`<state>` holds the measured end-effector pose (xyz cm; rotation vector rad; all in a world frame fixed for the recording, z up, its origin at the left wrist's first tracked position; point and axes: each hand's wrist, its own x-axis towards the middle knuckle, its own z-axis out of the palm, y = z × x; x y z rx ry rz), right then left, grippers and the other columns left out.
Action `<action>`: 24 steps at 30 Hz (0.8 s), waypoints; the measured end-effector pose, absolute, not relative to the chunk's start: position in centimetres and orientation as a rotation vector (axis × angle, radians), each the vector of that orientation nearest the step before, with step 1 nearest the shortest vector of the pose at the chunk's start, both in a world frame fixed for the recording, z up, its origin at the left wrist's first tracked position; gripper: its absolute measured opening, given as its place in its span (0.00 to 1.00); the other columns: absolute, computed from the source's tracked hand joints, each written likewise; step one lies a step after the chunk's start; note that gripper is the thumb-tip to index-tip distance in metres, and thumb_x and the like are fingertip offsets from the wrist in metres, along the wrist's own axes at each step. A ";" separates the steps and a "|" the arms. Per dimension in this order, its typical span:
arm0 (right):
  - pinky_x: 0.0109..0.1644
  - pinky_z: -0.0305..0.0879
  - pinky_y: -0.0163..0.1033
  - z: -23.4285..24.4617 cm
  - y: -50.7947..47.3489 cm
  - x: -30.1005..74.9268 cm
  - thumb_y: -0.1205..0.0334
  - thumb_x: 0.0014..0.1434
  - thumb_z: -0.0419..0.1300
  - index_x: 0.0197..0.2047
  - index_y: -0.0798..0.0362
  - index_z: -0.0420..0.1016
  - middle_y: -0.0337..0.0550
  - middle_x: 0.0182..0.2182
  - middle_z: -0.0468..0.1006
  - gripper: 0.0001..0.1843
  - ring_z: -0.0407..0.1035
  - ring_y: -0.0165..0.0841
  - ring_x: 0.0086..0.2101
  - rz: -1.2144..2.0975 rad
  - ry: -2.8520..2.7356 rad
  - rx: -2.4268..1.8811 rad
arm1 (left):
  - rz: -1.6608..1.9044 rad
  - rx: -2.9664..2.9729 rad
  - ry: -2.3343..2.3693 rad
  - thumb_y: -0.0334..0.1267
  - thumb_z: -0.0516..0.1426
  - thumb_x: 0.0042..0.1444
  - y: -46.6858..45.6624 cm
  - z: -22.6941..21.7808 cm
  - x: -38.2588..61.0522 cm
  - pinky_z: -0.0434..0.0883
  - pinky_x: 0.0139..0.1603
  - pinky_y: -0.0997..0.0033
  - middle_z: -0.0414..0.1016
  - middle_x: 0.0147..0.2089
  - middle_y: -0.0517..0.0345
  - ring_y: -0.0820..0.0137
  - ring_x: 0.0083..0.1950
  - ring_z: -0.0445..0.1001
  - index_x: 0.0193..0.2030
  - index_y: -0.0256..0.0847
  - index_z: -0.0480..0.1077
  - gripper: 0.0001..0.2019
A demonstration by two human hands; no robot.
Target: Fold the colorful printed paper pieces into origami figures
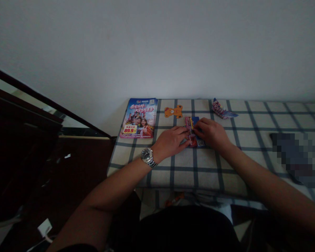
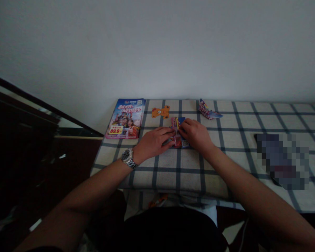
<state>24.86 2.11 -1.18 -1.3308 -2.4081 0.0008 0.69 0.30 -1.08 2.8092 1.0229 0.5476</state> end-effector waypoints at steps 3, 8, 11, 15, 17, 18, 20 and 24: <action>0.41 0.65 0.42 -1.1 2.4 24.7 0.60 0.73 0.58 0.41 0.53 0.79 0.49 0.40 0.79 0.10 0.73 0.39 0.37 0.026 -2.413 -1.340 | 0.542 2.810 1.013 0.46 0.55 0.74 0.4 -1.1 0.6 0.80 0.56 0.58 0.77 0.62 0.48 0.59 0.61 0.76 0.61 0.37 0.75 0.18; 0.42 0.65 0.42 -0.8 3.4 24.4 0.61 0.72 0.59 0.40 0.53 0.79 0.48 0.39 0.79 0.10 0.73 0.40 0.38 0.024 -2.409 -1.365 | 0.519 2.793 1.005 0.46 0.55 0.74 0.4 -1.0 0.6 0.79 0.57 0.57 0.77 0.63 0.49 0.59 0.61 0.76 0.62 0.38 0.75 0.18; 0.43 0.65 0.42 -0.8 4.3 24.3 0.61 0.72 0.59 0.40 0.53 0.79 0.49 0.40 0.79 0.10 0.73 0.40 0.38 0.026 -2.409 -1.379 | 0.524 2.791 1.005 0.45 0.55 0.74 0.3 -0.8 0.7 0.80 0.56 0.59 0.77 0.62 0.49 0.61 0.60 0.76 0.61 0.38 0.75 0.17; 0.44 0.66 0.42 -0.8 5.4 24.2 0.61 0.72 0.58 0.41 0.53 0.79 0.50 0.42 0.79 0.09 0.74 0.40 0.39 0.053 -2.402 -1.404 | 0.526 2.793 1.000 0.44 0.54 0.74 0.2 -0.6 0.7 0.79 0.56 0.59 0.77 0.62 0.49 0.61 0.59 0.77 0.60 0.38 0.75 0.17; 0.43 0.66 0.42 -0.8 5.9 24.1 0.61 0.72 0.58 0.41 0.53 0.80 0.49 0.41 0.79 0.10 0.74 0.40 0.39 0.055 -2.385 -1.427 | 0.530 2.793 0.994 0.44 0.53 0.75 0.2 -0.6 0.7 0.79 0.57 0.59 0.77 0.61 0.50 0.61 0.59 0.76 0.59 0.38 0.76 0.16; 0.42 0.66 0.42 -0.8 6.2 24.1 0.60 0.71 0.59 0.41 0.52 0.80 0.49 0.41 0.79 0.09 0.74 0.40 0.39 0.055 -2.370 -1.444 | 0.532 2.792 0.995 0.44 0.53 0.75 0.2 -0.6 0.7 0.79 0.57 0.59 0.77 0.61 0.50 0.61 0.60 0.76 0.59 0.38 0.76 0.16; 0.42 0.67 0.42 -0.7 6.7 24.1 0.60 0.71 0.60 0.42 0.52 0.80 0.48 0.42 0.79 0.09 0.75 0.40 0.39 0.064 -2.343 -1.443 | 0.533 2.789 0.998 0.44 0.53 0.75 0.2 -0.7 0.7 0.79 0.57 0.59 0.77 0.61 0.49 0.61 0.59 0.77 0.59 0.38 0.75 0.16; 0.42 0.68 0.44 -0.7 7.4 24.1 0.58 0.71 0.60 0.41 0.52 0.81 0.48 0.41 0.79 0.09 0.75 0.41 0.38 0.080 -2.325 -1.420 | 0.536 2.788 0.999 0.45 0.53 0.75 0.2 -0.8 0.8 0.80 0.55 0.59 0.77 0.61 0.49 0.61 0.58 0.77 0.59 0.38 0.75 0.17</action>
